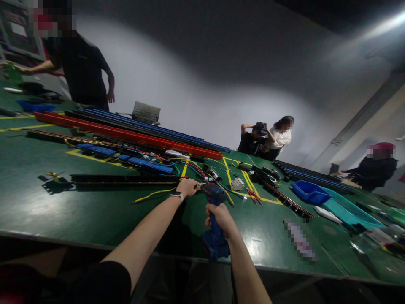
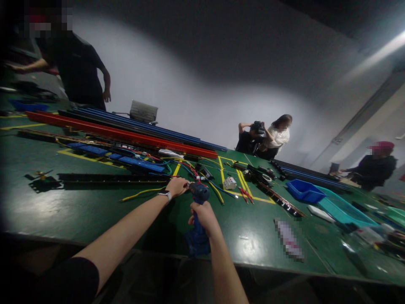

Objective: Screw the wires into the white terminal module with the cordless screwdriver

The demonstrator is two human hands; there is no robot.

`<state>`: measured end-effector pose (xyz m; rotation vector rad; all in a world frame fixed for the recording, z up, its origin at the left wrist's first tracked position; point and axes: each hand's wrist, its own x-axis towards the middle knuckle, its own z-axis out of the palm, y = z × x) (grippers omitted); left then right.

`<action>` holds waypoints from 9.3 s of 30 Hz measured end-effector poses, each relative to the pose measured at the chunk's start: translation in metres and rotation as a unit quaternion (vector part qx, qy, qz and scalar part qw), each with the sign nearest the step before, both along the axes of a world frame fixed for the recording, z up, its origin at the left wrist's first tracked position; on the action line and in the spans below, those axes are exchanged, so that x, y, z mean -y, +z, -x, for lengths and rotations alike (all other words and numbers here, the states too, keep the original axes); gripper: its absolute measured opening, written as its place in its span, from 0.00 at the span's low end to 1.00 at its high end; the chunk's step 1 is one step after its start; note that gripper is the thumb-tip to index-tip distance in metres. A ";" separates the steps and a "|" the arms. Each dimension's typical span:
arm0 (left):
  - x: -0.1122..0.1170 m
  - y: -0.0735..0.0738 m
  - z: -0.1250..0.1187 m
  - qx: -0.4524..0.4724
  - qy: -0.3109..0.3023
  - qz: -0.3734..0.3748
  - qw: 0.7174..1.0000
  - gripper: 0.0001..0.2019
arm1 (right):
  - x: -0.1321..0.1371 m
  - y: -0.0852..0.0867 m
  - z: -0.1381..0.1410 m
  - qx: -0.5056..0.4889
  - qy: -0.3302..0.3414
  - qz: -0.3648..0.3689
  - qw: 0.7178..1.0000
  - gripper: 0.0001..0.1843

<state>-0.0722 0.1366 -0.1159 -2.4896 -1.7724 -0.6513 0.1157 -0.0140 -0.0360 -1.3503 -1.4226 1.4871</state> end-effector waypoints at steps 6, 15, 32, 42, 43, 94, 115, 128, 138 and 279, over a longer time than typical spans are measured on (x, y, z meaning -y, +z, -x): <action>0.000 0.000 0.000 -0.002 0.002 0.005 1.000 0.16 | 0.002 0.000 0.000 0.001 -0.005 -0.009 1.000 0.10; -0.001 -0.001 0.001 -0.021 -0.004 -0.012 1.000 0.19 | 0.004 0.002 0.001 0.001 -0.012 -0.006 1.000 0.10; -0.001 -0.002 0.000 -0.014 0.000 -0.018 1.000 0.21 | 0.001 -0.002 -0.001 -0.023 -0.005 -0.005 1.000 0.11; 0.000 -0.002 0.000 -0.023 -0.002 -0.028 0.999 0.19 | 0.002 0.000 0.000 -0.018 -0.004 -0.002 1.000 0.10; 0.000 -0.002 0.000 -0.023 0.000 -0.027 0.999 0.19 | 0.002 0.001 0.000 -0.018 -0.004 -0.001 1.000 0.09; 0.000 0.000 -0.001 -0.022 -0.003 -0.015 1.000 0.21 | 0.004 0.000 0.000 -0.023 -0.005 -0.006 1.000 0.10; 0.003 0.006 -0.001 -0.016 -0.003 -0.013 1.000 0.19 | 0.002 0.000 -0.001 -0.020 0.000 -0.006 1.000 0.10; 0.005 0.008 -0.001 -0.008 -0.004 -0.001 1.000 0.20 | -0.001 -0.003 -0.001 -0.012 -0.005 0.003 1.000 0.10; 0.003 0.005 -0.001 -0.013 -0.008 -0.017 1.000 0.20 | -0.001 -0.003 -0.002 -0.021 -0.003 -0.003 1.000 0.09; -0.003 0.000 0.000 -0.015 -0.003 -0.005 1.000 0.22 | 0.005 -0.002 0.000 -0.044 -0.011 -0.017 0.999 0.12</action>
